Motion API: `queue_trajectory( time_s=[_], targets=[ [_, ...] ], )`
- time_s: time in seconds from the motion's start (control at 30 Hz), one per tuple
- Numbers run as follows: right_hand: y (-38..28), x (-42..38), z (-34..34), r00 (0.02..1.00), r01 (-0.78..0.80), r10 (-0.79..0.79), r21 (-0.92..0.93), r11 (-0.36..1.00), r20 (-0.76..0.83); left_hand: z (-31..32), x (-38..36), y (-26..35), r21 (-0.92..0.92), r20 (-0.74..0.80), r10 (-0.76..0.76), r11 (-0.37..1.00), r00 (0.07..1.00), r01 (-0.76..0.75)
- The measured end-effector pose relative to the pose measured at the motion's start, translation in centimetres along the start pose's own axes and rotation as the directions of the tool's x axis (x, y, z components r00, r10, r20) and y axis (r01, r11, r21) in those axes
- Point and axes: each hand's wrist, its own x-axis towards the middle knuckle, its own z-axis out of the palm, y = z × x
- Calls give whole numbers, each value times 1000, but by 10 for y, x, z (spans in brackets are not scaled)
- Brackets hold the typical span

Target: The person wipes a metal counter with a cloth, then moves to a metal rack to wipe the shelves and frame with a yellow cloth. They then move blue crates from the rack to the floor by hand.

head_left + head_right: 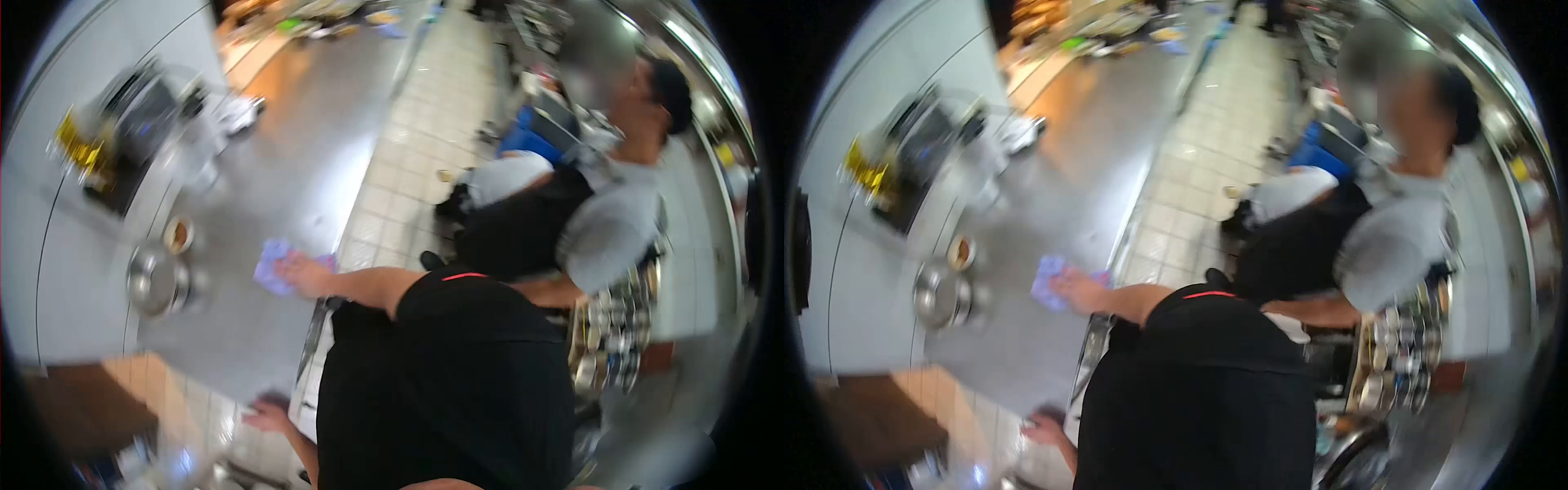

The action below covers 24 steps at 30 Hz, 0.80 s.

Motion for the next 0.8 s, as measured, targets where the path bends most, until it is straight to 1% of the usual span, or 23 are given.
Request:
queue_trajectory(
  time_s=[0.03, 0.07, 0.1, 0.13, 0.2, 0.23, 0.27, 0.3, 0.33, 0.37, 0.4, 0.43, 0.47, 0.57, 0.6, 0.67, 0.7, 0.73, 0.77, 0.8],
  targets=[
    [20, -10, -11, 1000, -15, 15, 7, 1000, -20, -7, 19, 0, 25, 126, -46, 999, 991, 43],
    [21, -8, -14, 999, 8, -7, 35, 999, -33, -24, 34, 17, -136, 251, -51, 987, 967, 88],
    [17, -1, -13, 998, 53, -50, 73, 996, -37, -55, 40, 45, -268, 369, -57, 949, 928, 165],
    [21, 3, -13, 998, 9, -5, 63, 998, -56, -69, 44, 59, -380, 483, -48, 888, 874, 259],
    [51, 2, -19, 994, -72, 76, 47, 996, -80, -37, 51, 47, -383, 426, 25, 911, 904, 155],
    [62, 7, -15, 984, -121, 129, 70, 990, -122, -31, 55, 33, -365, 394, 51, 925, 918, 106],
    [72, 11, -15, 970, -169, 183, 100, 981, -160, -37, 57, 36, -407, 435, 50, 902, 899, 147],
    [55, 13, -52, 946, -256, 262, 54, 965, -190, -14, 59, 25, -320, 315, 58, 946, 947, 49],
    [45, 15, -81, 917, -316, 331, 102, 943, -222, -27, 62, 39, -269, 387, -55, 948, 920, 170],
    [58, 25, -84, 914, -288, 307, 110, 951, -264, -49, 62, 64, -215, 443, -173, 932, 880, 291],
    [57, 30, -98, 882, -327, 363, 165, 931, -300, -44, 61, 61, -153, 409, -206, 945, 889, 289],
    [58, 38, -109, 869, -342, 394, 211, 916, -298, -37, 62, 63, -96, 372, -237, 952, 897, 291],
    [61, 47, -121, 857, -358, 424, 254, 899, -294, -64, 59, 89, -109, 369, -261, 941, 892, 320],
    [70, 81, -175, 839, -498, 534, 256, 829, -98, -50, 63, 77, -126, 360, -239, 945, 902, 301],
    [81, 88, -180, 817, -506, 545, 220, 834, -187, -58, 63, 86, -119, 389, -275, 931, 879, 344],
    [97, 97, -181, 752, -537, 554, 157, 829, -356, -42, 60, 81, -68, 295, -272, 950, 916, 304],
    [111, 101, -160, 735, -567, 589, 172, 806, -336, -38, 58, 78, -36, 246, -272, 957, 930, 289],
    [132, 109, -125, 717, -595, 621, 186, 782, -316, -42, 57, 81, -27, 245, -282, 954, 928, 298],
    [147, 113, -103, 700, -622, 650, 195, 759, -297, -58, 56, 97, -51, 311, -315, 936, 897, 347],
    [144, 108, -99, 713, -674, 701, 281, 683, 9, -83, 56, 120, -72, 376, -342, 916, 861, 395]
  ],
)
